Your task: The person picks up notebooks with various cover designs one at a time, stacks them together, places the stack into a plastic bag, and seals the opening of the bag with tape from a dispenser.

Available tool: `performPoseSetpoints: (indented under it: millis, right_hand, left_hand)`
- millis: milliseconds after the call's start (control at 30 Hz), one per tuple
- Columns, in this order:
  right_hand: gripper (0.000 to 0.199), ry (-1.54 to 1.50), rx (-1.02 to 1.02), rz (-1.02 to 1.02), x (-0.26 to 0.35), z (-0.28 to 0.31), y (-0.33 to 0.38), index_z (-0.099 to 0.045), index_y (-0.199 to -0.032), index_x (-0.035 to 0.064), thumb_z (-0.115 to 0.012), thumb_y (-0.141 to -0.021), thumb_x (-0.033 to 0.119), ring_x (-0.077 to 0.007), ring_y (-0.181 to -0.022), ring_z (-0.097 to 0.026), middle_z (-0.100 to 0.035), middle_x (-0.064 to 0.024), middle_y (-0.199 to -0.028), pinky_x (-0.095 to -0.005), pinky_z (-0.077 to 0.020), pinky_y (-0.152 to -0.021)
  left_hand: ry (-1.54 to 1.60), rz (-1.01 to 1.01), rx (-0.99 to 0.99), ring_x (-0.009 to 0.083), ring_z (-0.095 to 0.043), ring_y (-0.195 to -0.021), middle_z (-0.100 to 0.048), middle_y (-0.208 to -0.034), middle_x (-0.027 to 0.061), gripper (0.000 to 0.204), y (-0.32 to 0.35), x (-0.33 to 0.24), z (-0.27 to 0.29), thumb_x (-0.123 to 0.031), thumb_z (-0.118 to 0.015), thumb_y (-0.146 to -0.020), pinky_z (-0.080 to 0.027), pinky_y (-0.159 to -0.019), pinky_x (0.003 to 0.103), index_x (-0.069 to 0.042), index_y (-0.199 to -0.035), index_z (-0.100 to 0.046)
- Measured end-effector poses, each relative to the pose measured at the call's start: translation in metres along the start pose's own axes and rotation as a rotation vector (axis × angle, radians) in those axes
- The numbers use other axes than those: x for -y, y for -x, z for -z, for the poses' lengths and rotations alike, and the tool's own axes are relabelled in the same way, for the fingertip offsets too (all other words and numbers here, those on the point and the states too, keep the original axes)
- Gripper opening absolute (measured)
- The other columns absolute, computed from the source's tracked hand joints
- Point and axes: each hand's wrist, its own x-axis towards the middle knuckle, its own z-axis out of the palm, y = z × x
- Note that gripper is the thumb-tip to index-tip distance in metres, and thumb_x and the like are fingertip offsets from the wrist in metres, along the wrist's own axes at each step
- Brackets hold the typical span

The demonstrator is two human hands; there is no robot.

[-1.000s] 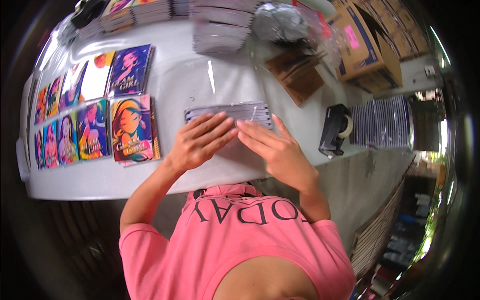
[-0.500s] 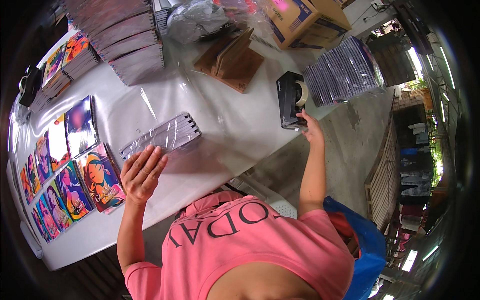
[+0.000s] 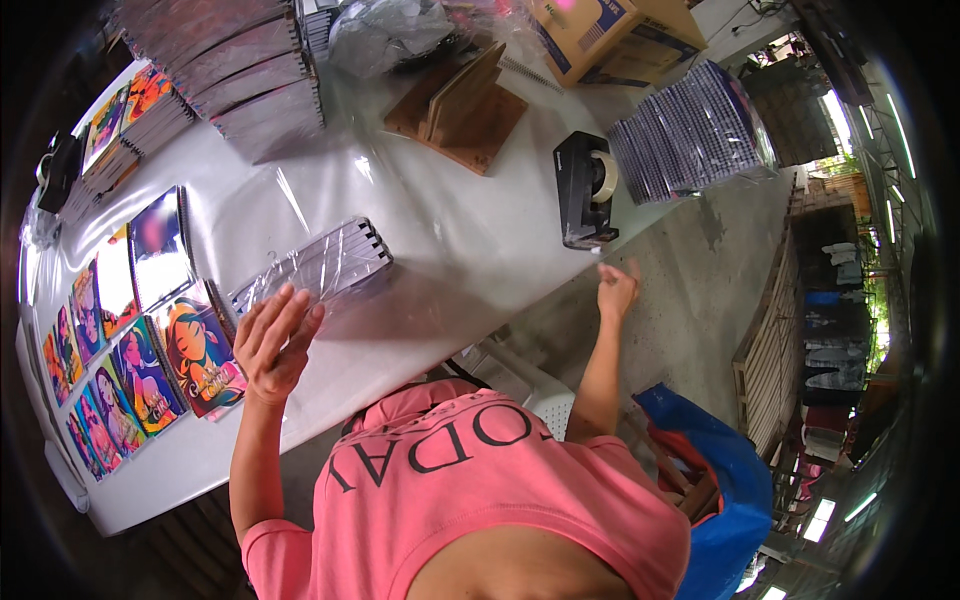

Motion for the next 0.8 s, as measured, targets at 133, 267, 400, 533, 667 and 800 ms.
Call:
performPoseSetpoints:
  millis: [133, 267, 400, 533, 667, 800]
  right_hand:
    - [0.016, 0.052, -0.343, 0.206, 0.043, 0.037, 0.011, -0.071, -0.097, 0.0131, -0.064, -0.082, 0.012, -0.0224, -0.084, -0.062, -0.067, -0.0056, -0.095, -0.0394, -0.0392, -0.092]
    - [0.011, -0.230, -0.511, 0.768, 0.111, 0.074, 0.027, -0.070, -0.092, 0.0052, -0.065, -0.082, 0.008, -0.0198, -0.069, -0.061, -0.067, -0.0074, -0.081, -0.0340, -0.0452, -0.075]
    - [0.017, -1.188, 0.087, 0.475, 0.209, 0.093, 0.104, -0.067, -0.087, -0.0024, -0.063, -0.086, 0.014, -0.0128, -0.059, -0.058, -0.064, -0.0072, -0.071, -0.0243, -0.0452, -0.061]
    - [0.027, -1.508, 0.667, 0.453, 0.287, 0.105, 0.173, -0.067, -0.080, -0.0050, -0.060, -0.090, 0.019, -0.0115, -0.053, -0.056, -0.062, -0.0087, -0.063, -0.0234, -0.0420, -0.048]
    - [0.029, -1.505, 0.878, 0.217, 0.321, 0.097, 0.200, -0.068, -0.077, -0.0030, -0.062, -0.088, 0.023, -0.0093, -0.050, -0.053, -0.061, -0.0066, -0.059, -0.0219, -0.0397, -0.046]
    - [0.032, -1.172, 0.802, 0.182, 0.315, 0.058, 0.220, -0.068, -0.074, -0.0003, -0.061, -0.089, 0.027, -0.0077, -0.046, -0.051, -0.059, -0.0042, -0.054, -0.0222, -0.0376, -0.043]
  left_hand:
    - [0.042, 0.024, -0.055, 0.0191, -0.059, -0.072, -0.057, -0.078, 0.0013, 0.022, 0.006, 0.004, -0.004, -0.003, -0.081, -0.058, -0.052, -0.064, 0.033, -0.009, -0.075, -0.070]
    - [0.074, 0.030, 0.003, 0.0170, -0.058, -0.074, -0.057, -0.077, 0.0011, 0.030, 0.003, 0.003, 0.004, -0.004, -0.074, -0.058, -0.053, -0.065, 0.032, -0.010, -0.087, -0.073]
    - [0.132, 0.013, -0.029, 0.0193, -0.061, -0.074, -0.058, -0.076, 0.0030, 0.039, 0.006, 0.005, -0.001, 0.007, -0.067, -0.060, -0.054, -0.066, 0.031, -0.007, -0.097, -0.070]
    - [0.160, 0.055, -0.134, 0.0185, -0.060, -0.072, -0.060, -0.079, 0.0041, 0.038, 0.021, 0.011, -0.015, 0.001, -0.061, -0.073, -0.052, -0.066, 0.030, -0.006, -0.110, -0.059]
    - [0.252, 0.075, -0.198, 0.0199, -0.061, -0.072, -0.063, -0.083, 0.0081, 0.028, 0.022, 0.011, -0.017, 0.000, -0.058, -0.074, -0.052, -0.065, 0.031, -0.002, -0.102, -0.057]
    - [0.120, 0.062, -0.123, 0.0175, -0.060, -0.079, -0.061, -0.086, 0.0037, 0.034, 0.024, 0.010, -0.011, -0.009, -0.059, -0.076, -0.047, -0.066, 0.025, -0.008, -0.110, -0.060]
